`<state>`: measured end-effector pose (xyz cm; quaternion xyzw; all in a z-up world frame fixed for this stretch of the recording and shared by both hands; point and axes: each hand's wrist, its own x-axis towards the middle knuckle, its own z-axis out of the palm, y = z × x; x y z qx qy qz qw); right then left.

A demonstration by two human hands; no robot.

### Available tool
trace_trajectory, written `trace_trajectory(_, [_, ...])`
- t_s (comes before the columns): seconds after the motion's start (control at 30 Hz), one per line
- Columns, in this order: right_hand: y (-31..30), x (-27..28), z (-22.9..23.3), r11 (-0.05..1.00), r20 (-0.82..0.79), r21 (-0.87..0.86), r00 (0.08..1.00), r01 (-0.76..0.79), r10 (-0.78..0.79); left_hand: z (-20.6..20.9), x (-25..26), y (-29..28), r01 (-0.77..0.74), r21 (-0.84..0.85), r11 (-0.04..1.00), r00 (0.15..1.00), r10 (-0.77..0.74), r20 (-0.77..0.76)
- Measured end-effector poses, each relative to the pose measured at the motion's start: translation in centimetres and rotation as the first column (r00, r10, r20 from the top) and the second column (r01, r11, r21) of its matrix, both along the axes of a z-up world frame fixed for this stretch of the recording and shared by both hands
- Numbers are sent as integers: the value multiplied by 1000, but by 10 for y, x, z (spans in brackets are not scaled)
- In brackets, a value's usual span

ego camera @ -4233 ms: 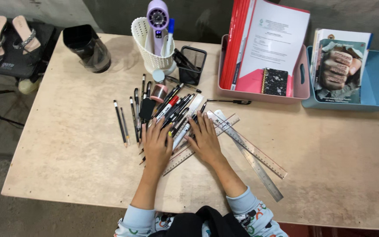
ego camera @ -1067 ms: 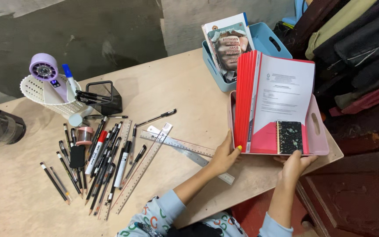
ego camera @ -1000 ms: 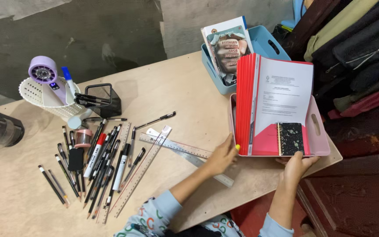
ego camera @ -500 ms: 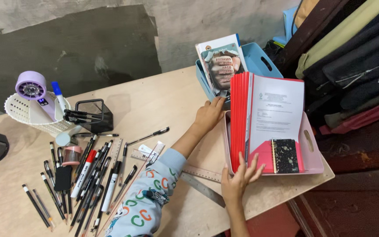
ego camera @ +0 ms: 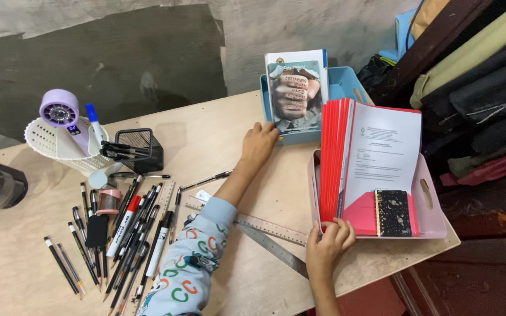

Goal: The person organizes a cluttered desk by moving a book into a blue tray, shifting a pink tray, and handling two small round containers. They open and close the containers, then place them into the trays. The person also moves rulers and other stationery items on the desk.

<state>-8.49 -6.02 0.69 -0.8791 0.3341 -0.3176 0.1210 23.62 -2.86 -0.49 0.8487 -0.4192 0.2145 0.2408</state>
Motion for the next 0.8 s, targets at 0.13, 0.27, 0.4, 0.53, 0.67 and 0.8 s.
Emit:
trace_trajectory(0.13, [0, -2, 3, 999, -13, -29, 1000, -13, 13, 3, 4, 35, -49, 39, 998, 999, 49, 1])
trace_trajectory(0.27, [2, -3, 8, 999, -6, -29, 1000, -25, 25, 7, 2, 73, -102, 92, 991, 995, 103, -10])
trace_trajectory(0.4, [-1, -3, 12, 998, -1, -3, 998, -62, 62, 10, -9, 119, -163, 117, 980, 986, 159, 47])
trace_trajectory(0.53, [-8, -3, 13, 994, -40, 35, 994, -103, 105, 11, -19, 165, -239, 137, 961, 969, 227, 100])
trace_trajectory(0.67, [-16, 4, 11, 980, -36, 84, 983, -178, 182, 13, -31, 204, -295, 160, 942, 952, 276, 131])
trace_trajectory(0.8, [-23, 21, 6, 966, -1, 91, 970, -243, 244, 17, -44, 226, -314, 160, 936, 948, 300, 106])
